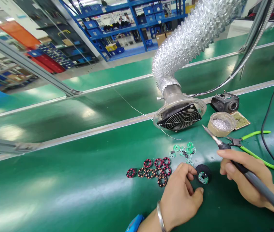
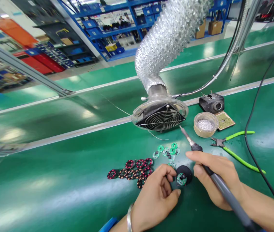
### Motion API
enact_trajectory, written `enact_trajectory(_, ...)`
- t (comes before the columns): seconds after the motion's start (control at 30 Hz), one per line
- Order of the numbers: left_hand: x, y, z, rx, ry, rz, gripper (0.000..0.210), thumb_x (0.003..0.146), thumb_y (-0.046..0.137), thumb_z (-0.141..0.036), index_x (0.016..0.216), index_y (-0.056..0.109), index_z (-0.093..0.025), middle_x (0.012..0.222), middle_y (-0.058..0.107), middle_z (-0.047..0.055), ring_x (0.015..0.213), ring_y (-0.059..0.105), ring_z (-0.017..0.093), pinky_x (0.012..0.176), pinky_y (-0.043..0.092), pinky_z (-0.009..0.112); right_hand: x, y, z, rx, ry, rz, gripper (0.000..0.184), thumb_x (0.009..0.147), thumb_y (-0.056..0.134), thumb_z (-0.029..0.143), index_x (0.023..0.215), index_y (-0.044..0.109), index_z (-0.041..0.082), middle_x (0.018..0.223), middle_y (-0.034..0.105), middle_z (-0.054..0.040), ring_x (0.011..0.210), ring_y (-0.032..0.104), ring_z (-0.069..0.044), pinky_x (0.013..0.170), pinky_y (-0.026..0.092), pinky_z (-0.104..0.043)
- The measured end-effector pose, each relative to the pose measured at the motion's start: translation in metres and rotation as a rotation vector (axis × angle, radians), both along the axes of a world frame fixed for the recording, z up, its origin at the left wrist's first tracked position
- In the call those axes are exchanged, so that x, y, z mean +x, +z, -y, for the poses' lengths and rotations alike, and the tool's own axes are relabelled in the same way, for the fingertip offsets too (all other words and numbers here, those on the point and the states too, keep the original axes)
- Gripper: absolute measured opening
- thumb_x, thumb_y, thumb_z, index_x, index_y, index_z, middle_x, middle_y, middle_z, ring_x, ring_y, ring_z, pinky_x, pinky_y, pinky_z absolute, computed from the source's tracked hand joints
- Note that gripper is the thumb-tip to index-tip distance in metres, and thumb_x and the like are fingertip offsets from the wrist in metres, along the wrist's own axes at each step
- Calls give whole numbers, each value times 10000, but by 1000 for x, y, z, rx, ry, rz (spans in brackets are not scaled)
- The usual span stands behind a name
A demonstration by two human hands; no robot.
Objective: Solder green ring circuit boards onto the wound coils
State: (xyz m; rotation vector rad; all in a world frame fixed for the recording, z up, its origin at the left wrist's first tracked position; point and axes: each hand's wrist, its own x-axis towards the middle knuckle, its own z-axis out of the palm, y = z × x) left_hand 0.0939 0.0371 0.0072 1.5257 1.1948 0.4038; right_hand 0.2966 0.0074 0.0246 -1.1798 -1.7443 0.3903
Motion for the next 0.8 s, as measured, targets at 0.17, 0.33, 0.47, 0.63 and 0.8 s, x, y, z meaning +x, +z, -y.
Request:
enact_trajectory(0.17, 6, 5, -3, 194, -77, -153, 271, 665, 775, -241, 870, 610, -173, 776, 519, -18, 517, 416, 87, 523, 371, 243, -9, -12, -6, 20, 123, 72, 255, 885, 511, 69, 1102, 551, 198, 883, 687, -20, 688, 617, -119, 648, 520, -247)
enact_trajectory(0.33, 3, 2, -16, 240, -226, -22, 183, 780, 698, -202, 961, 694, -179, 759, 515, -1, 640, 479, 137, 609, 384, 257, -12, -11, -7, 25, 189, 130, 287, 845, 515, 71, 1100, 521, 202, 800, 622, -8, 662, 499, -145, 611, 445, -274)
enact_trajectory(0.47, -1, -2, -23, 263, -285, 3, 136, 798, 681, -197, 931, 713, -191, 724, 485, -3, 697, 480, 160, 613, 378, 255, -14, -16, -5, 41, 212, 165, 372, 820, 501, 74, 1171, 494, 195, 792, 584, -12, 677, 469, -160, 605, 417, -285)
enact_trajectory(0.63, -8, -3, -16, 183, -168, 11, 305, 731, 733, -165, 1012, 618, -185, 858, 506, -2, 617, 492, 109, 553, 412, 223, -18, -22, -2, 18, 198, 220, 382, 793, 523, 120, 1169, 484, 180, 822, 571, -34, 711, 477, -182, 615, 424, -305)
enact_trajectory(0.8, -16, 0, -6, 188, -164, 8, 51, 811, 641, -195, 790, 602, -170, 787, 518, 2, 591, 479, 94, 543, 397, 207, -20, -23, -3, 4, 201, 226, 353, 777, 510, 88, 1116, 498, 186, 799, 564, -26, 715, 485, -177, 620, 423, -293)
